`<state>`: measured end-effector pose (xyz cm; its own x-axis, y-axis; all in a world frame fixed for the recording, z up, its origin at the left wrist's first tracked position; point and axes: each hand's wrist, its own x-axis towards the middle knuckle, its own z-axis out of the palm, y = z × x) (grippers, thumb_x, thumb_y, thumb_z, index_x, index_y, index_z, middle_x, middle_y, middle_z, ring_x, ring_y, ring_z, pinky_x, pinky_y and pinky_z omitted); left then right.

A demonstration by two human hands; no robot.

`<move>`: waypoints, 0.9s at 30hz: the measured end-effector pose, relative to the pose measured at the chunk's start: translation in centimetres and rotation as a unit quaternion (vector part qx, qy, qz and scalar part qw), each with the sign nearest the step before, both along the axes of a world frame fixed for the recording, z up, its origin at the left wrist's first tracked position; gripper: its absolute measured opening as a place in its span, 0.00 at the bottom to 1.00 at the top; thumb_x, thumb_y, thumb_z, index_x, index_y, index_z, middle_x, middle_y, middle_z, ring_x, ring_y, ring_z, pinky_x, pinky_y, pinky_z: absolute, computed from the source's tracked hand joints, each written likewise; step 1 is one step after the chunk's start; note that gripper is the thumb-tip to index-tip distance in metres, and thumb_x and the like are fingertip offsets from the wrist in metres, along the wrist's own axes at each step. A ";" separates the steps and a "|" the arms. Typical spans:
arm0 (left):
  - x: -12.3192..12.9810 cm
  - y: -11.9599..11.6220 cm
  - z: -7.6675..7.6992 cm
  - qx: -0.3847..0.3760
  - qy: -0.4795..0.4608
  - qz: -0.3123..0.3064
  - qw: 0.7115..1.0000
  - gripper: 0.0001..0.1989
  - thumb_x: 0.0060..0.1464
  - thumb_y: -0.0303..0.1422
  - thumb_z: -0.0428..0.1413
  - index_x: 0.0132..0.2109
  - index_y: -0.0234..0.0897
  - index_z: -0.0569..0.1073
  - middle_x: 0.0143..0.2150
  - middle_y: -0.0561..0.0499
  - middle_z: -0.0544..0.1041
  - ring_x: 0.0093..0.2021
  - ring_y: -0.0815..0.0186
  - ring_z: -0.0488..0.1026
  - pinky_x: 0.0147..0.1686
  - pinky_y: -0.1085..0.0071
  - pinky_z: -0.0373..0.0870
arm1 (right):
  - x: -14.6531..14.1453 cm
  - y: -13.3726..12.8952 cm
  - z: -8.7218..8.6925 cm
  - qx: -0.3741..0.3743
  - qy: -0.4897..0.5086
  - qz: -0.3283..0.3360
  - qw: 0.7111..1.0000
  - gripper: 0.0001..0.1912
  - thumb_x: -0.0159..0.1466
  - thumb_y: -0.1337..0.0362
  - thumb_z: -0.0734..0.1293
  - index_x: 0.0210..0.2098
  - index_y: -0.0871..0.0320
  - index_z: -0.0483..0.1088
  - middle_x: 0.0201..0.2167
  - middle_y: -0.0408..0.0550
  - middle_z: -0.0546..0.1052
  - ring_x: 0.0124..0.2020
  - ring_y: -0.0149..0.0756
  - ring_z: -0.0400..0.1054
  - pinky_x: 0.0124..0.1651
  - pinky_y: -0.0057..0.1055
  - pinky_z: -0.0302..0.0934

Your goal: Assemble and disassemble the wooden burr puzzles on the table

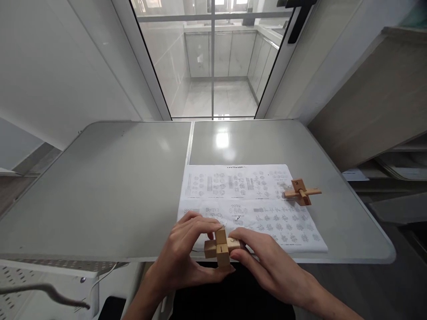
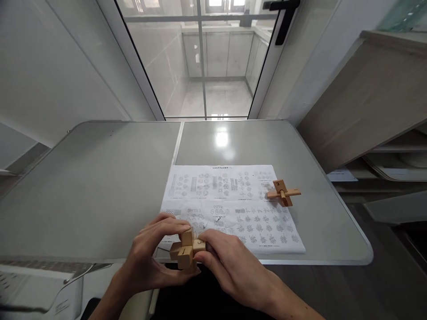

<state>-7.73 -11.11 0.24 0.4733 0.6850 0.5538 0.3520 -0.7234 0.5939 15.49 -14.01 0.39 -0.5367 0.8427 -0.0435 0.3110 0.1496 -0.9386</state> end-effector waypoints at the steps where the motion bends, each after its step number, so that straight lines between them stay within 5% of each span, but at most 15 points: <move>1: 0.0 0.0 0.0 0.001 0.000 -0.001 1.000 0.31 0.46 0.31 0.73 0.56 0.41 0.71 0.43 0.50 0.85 0.36 0.61 0.83 0.45 0.61 0.77 | 0.0 0.0 0.0 0.004 0.004 -0.002 1.000 0.11 0.80 0.58 0.58 0.44 0.54 0.67 0.39 0.47 0.78 0.36 0.38 0.70 0.40 0.33 0.63; 8: -0.2 0.2 0.2 -0.005 0.014 -0.016 1.000 0.32 0.49 0.31 0.73 0.58 0.42 0.70 0.45 0.48 0.87 0.41 0.58 0.86 0.53 0.58 0.78 | 0.0 0.0 -0.2 -0.005 0.016 -0.006 1.000 0.12 0.80 0.55 0.58 0.45 0.53 0.67 0.40 0.48 0.79 0.38 0.39 0.71 0.42 0.34 0.63; 14: 0.3 0.1 0.5 -0.064 0.006 -0.025 0.998 0.33 0.50 0.28 0.71 0.62 0.45 0.70 0.52 0.45 0.86 0.49 0.55 0.84 0.49 0.61 0.82 | -0.1 0.1 -0.8 -0.086 0.060 -0.016 0.994 0.20 0.81 0.48 0.53 0.41 0.53 0.65 0.37 0.46 0.73 0.37 0.38 0.66 0.42 0.34 0.62; 20: 0.7 0.2 1.3 -0.056 0.043 -0.057 0.996 0.34 0.52 0.23 0.68 0.63 0.44 0.68 0.52 0.48 0.85 0.49 0.58 0.85 0.56 0.59 0.80 | 0.1 -0.3 -1.9 -0.214 0.171 -0.023 0.961 0.24 0.78 0.40 0.57 0.37 0.53 0.61 0.29 0.39 0.60 0.30 0.33 0.54 0.35 0.31 0.59; 27: 0.9 0.7 2.3 -0.032 0.072 -0.101 0.992 0.32 0.56 0.21 0.61 0.65 0.44 0.65 0.54 0.47 0.85 0.48 0.59 0.85 0.56 0.58 0.79 | 0.5 -0.2 -1.9 -0.274 0.225 -0.015 0.935 0.24 0.75 0.38 0.62 0.39 0.53 0.65 0.30 0.40 0.60 0.29 0.33 0.54 0.35 0.32 0.63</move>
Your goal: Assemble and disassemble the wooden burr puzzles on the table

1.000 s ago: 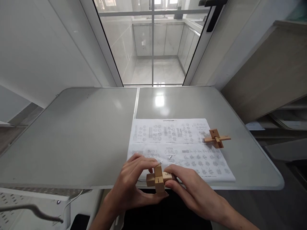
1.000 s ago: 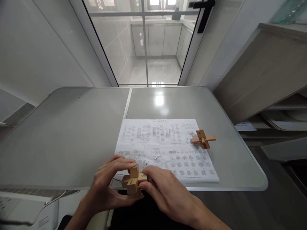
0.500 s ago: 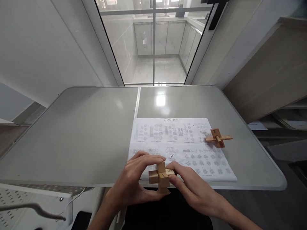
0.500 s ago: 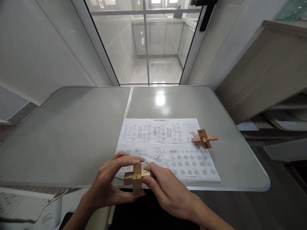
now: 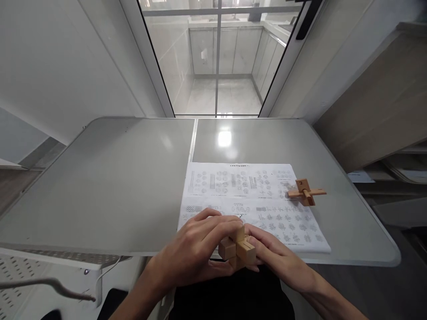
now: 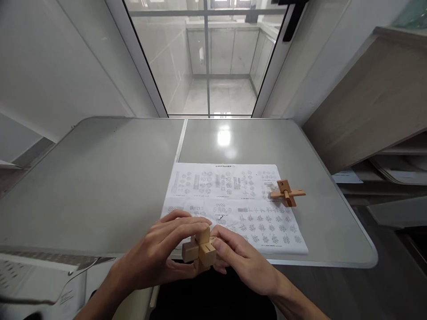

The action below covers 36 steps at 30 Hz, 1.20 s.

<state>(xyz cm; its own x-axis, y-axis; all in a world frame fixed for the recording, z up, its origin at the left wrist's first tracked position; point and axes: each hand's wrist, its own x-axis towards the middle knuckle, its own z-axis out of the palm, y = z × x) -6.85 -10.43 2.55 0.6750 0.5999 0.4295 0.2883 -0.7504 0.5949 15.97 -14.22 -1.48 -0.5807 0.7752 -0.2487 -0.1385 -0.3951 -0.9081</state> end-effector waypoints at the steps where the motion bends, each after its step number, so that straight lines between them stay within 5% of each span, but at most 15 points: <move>1: 0.0 0.0 0.0 0.000 -0.001 -0.003 1.000 0.31 0.57 0.22 0.62 0.65 0.44 0.65 0.54 0.47 0.85 0.48 0.59 0.85 0.55 0.58 0.79 | 0.0 0.0 0.0 -0.004 0.002 0.002 1.000 0.25 0.75 0.38 0.62 0.39 0.53 0.65 0.30 0.40 0.60 0.29 0.32 0.54 0.35 0.32 0.63; 9: 0.2 0.1 0.1 0.023 0.005 0.002 1.000 0.28 0.57 0.25 0.64 0.62 0.42 0.66 0.52 0.47 0.86 0.45 0.60 0.85 0.54 0.59 0.77 | 0.0 -0.1 0.0 -0.018 0.022 0.014 1.000 0.24 0.76 0.39 0.61 0.42 0.54 0.66 0.31 0.40 0.61 0.29 0.31 0.54 0.35 0.31 0.61; 12: 0.3 0.1 -0.2 0.002 -0.019 0.027 0.999 0.24 0.54 0.32 0.68 0.56 0.42 0.70 0.44 0.51 0.86 0.39 0.61 0.84 0.54 0.57 0.78 | -0.1 -0.4 -0.3 0.007 0.025 0.004 1.000 0.20 0.78 0.44 0.61 0.42 0.54 0.67 0.30 0.40 0.61 0.30 0.32 0.55 0.37 0.31 0.60; 22: 1.0 0.2 -0.1 -0.046 -0.080 0.059 0.994 0.28 0.43 0.40 0.74 0.48 0.41 0.71 0.35 0.55 0.79 0.35 0.62 0.78 0.50 0.58 0.78 | -0.5 -1.1 -0.5 0.190 -0.085 -0.062 0.976 0.20 0.80 0.46 0.56 0.41 0.53 0.67 0.31 0.42 0.66 0.32 0.36 0.59 0.37 0.31 0.61; 29: 1.3 -0.7 0.0 -0.126 -0.096 0.118 0.980 0.34 0.32 0.39 0.77 0.44 0.41 0.68 0.35 0.54 0.74 0.37 0.62 0.72 0.36 0.67 0.73 | -0.6 -0.7 -1.4 0.368 -0.104 -0.104 0.918 0.15 0.81 0.50 0.57 0.46 0.52 0.68 0.31 0.43 0.68 0.30 0.36 0.62 0.34 0.31 0.62; 36: 1.3 -1.8 0.5 -0.195 -0.071 0.146 0.967 0.33 0.34 0.38 0.78 0.45 0.41 0.70 0.37 0.54 0.78 0.35 0.64 0.73 0.34 0.69 0.69 | -0.2 -0.4 -1.2 0.371 -0.103 -0.070 0.920 0.13 0.82 0.51 0.55 0.48 0.49 0.66 0.33 0.42 0.68 0.29 0.35 0.61 0.34 0.30 0.61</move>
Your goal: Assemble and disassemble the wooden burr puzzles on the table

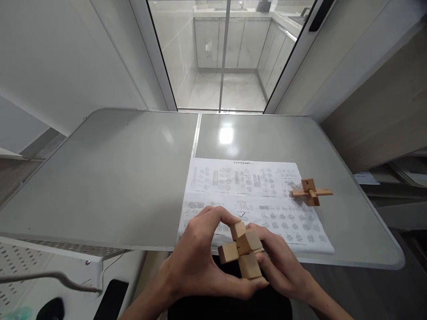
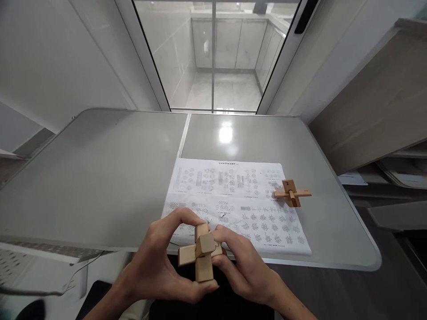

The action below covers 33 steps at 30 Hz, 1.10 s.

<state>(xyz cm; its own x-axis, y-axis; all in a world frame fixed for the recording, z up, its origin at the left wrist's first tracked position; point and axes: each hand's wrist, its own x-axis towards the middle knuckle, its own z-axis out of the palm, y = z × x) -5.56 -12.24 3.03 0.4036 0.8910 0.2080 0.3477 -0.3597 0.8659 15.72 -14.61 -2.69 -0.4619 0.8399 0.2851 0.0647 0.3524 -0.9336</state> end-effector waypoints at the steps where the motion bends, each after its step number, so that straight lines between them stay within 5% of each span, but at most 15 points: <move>1: 0.0 0.0 0.0 -0.005 0.002 0.002 1.000 0.33 0.35 0.39 0.78 0.46 0.41 0.70 0.37 0.54 0.78 0.35 0.65 0.73 0.34 0.69 0.69 | 0.0 0.0 0.1 -0.003 -0.001 -0.001 1.000 0.14 0.82 0.51 0.55 0.48 0.49 0.66 0.33 0.42 0.69 0.30 0.35 0.61 0.34 0.30 0.61; 13: -0.8 1.2 -1.6 -0.176 -0.066 -0.011 0.982 0.30 0.46 0.41 0.76 0.54 0.40 0.77 0.46 0.50 0.84 0.46 0.58 0.81 0.50 0.64 0.74 | 0.7 0.8 0.7 -0.087 -0.074 0.018 0.993 0.07 0.80 0.63 0.58 0.47 0.51 0.67 0.38 0.44 0.77 0.38 0.36 0.71 0.43 0.30 0.65; 24: -2.0 1.9 -5.8 -0.274 -0.128 -0.042 0.952 0.26 0.53 0.43 0.71 0.56 0.40 0.78 0.51 0.46 0.83 0.49 0.56 0.79 0.48 0.63 0.74 | -0.7 1.3 1.2 -0.145 -0.155 -0.007 0.977 0.09 0.79 0.60 0.59 0.42 0.53 0.67 0.32 0.40 0.72 0.30 0.35 0.65 0.36 0.30 0.57; 29: -1.5 1.5 -6.6 -0.309 -0.169 -0.028 0.935 0.26 0.55 0.44 0.71 0.56 0.39 0.78 0.53 0.45 0.83 0.50 0.56 0.79 0.51 0.65 0.73 | -1.2 1.1 1.0 -0.156 -0.160 -0.029 0.974 0.09 0.80 0.60 0.59 0.44 0.52 0.67 0.40 0.44 0.78 0.36 0.36 0.71 0.40 0.30 0.60; 33: -1.1 1.1 -7.2 -0.334 -0.194 -0.026 0.922 0.28 0.54 0.48 0.70 0.56 0.38 0.78 0.51 0.45 0.83 0.49 0.56 0.79 0.50 0.66 0.72 | -1.1 1.2 0.6 -0.169 -0.151 -0.031 0.974 0.14 0.79 0.58 0.61 0.36 0.53 0.63 0.30 0.40 0.72 0.29 0.34 0.65 0.35 0.30 0.58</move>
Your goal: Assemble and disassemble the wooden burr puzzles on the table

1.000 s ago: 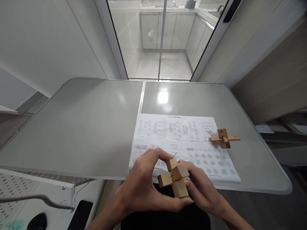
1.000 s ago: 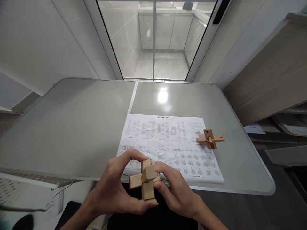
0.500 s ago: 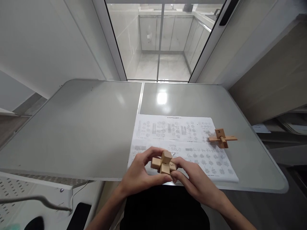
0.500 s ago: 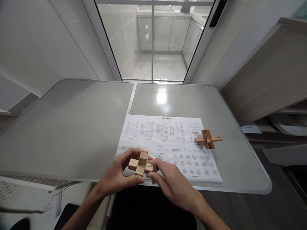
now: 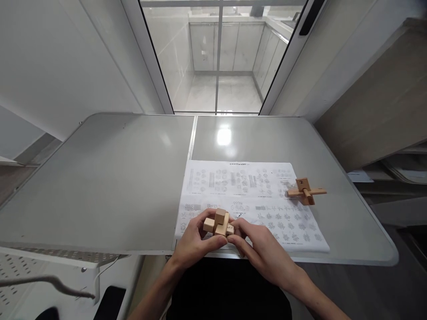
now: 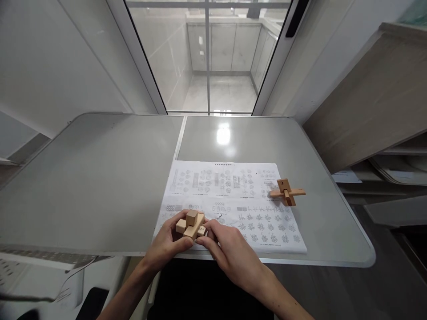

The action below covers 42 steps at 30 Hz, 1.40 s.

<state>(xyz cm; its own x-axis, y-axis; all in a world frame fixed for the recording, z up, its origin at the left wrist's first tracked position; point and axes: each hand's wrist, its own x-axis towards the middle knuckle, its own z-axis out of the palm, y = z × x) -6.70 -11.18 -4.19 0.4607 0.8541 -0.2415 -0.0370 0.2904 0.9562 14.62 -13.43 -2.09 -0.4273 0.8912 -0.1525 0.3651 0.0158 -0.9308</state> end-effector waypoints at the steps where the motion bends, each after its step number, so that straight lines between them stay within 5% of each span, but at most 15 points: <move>1: 0.0 -0.1 -0.1 -0.002 -0.003 0.004 1.000 0.29 0.54 0.48 0.70 0.56 0.37 0.78 0.51 0.45 0.83 0.49 0.56 0.79 0.50 0.66 0.72 | 0.1 0.1 0.0 -0.010 0.006 0.002 1.000 0.15 0.78 0.57 0.62 0.34 0.53 0.63 0.28 0.39 0.71 0.28 0.33 0.63 0.35 0.29 0.57; 9: 0.5 0.3 0.0 -0.005 0.021 0.018 1.000 0.21 0.60 0.43 0.64 0.56 0.37 0.76 0.49 0.46 0.80 0.48 0.58 0.76 0.50 0.66 0.72 | -0.1 1.1 -0.5 -0.030 0.021 -0.011 0.999 0.18 0.77 0.52 0.65 0.33 0.54 0.67 0.25 0.38 0.71 0.25 0.32 0.64 0.31 0.29 0.58; 16: 0.0 2.0 0.7 -0.033 0.038 -0.036 0.998 0.21 0.55 0.42 0.69 0.51 0.35 0.78 0.39 0.51 0.77 0.39 0.64 0.73 0.42 0.70 0.69 | 0.0 2.3 -1.3 -0.006 0.035 -0.028 0.999 0.23 0.74 0.51 0.69 0.27 0.53 0.62 0.20 0.37 0.70 0.22 0.31 0.62 0.30 0.29 0.57; 21: 0.0 3.1 1.1 -0.038 0.057 -0.034 0.997 0.23 0.55 0.43 0.69 0.53 0.36 0.76 0.32 0.55 0.75 0.28 0.69 0.70 0.29 0.74 0.66 | 0.3 3.2 -1.1 0.039 -0.003 -0.074 0.997 0.16 0.70 0.52 0.73 0.49 0.54 0.71 0.24 0.35 0.70 0.26 0.33 0.65 0.30 0.29 0.58; 26: 0.3 3.1 0.7 -0.022 0.044 -0.039 0.998 0.35 0.60 0.62 0.60 0.55 0.33 0.74 0.27 0.54 0.74 0.23 0.68 0.71 0.20 0.75 0.62 | 0.7 4.1 0.0 0.027 -0.024 0.020 0.999 0.23 0.74 0.56 0.70 0.66 0.51 0.69 0.29 0.38 0.75 0.30 0.34 0.70 0.35 0.30 0.63; 31: 0.7 2.7 0.3 -0.059 0.022 0.003 0.998 0.35 0.66 0.65 0.48 0.42 0.33 0.74 0.26 0.52 0.73 0.22 0.70 0.68 0.22 0.74 0.63 | 0.8 4.4 0.1 0.005 0.036 0.057 0.998 0.15 0.75 0.57 0.69 0.59 0.51 0.75 0.32 0.41 0.78 0.32 0.34 0.70 0.38 0.31 0.64; 37: 0.8 2.6 0.3 -0.079 0.044 0.091 0.992 0.35 0.66 0.63 0.51 0.49 0.31 0.78 0.23 0.55 0.69 0.21 0.71 0.60 0.22 0.73 0.57 | 1.4 4.3 -0.4 -0.030 0.094 0.043 0.994 0.06 0.71 0.59 0.72 0.45 0.54 0.78 0.26 0.38 0.75 0.28 0.33 0.70 0.35 0.30 0.65; 42: 0.5 2.9 0.3 -0.087 0.036 0.170 0.981 0.37 0.64 0.65 0.52 0.52 0.31 0.77 0.20 0.58 0.65 0.20 0.71 0.56 0.22 0.73 0.56 | 2.7 4.3 -1.3 -0.001 0.040 -0.016 0.999 0.12 0.73 0.53 0.71 0.46 0.54 0.78 0.24 0.37 0.72 0.27 0.33 0.67 0.34 0.30 0.61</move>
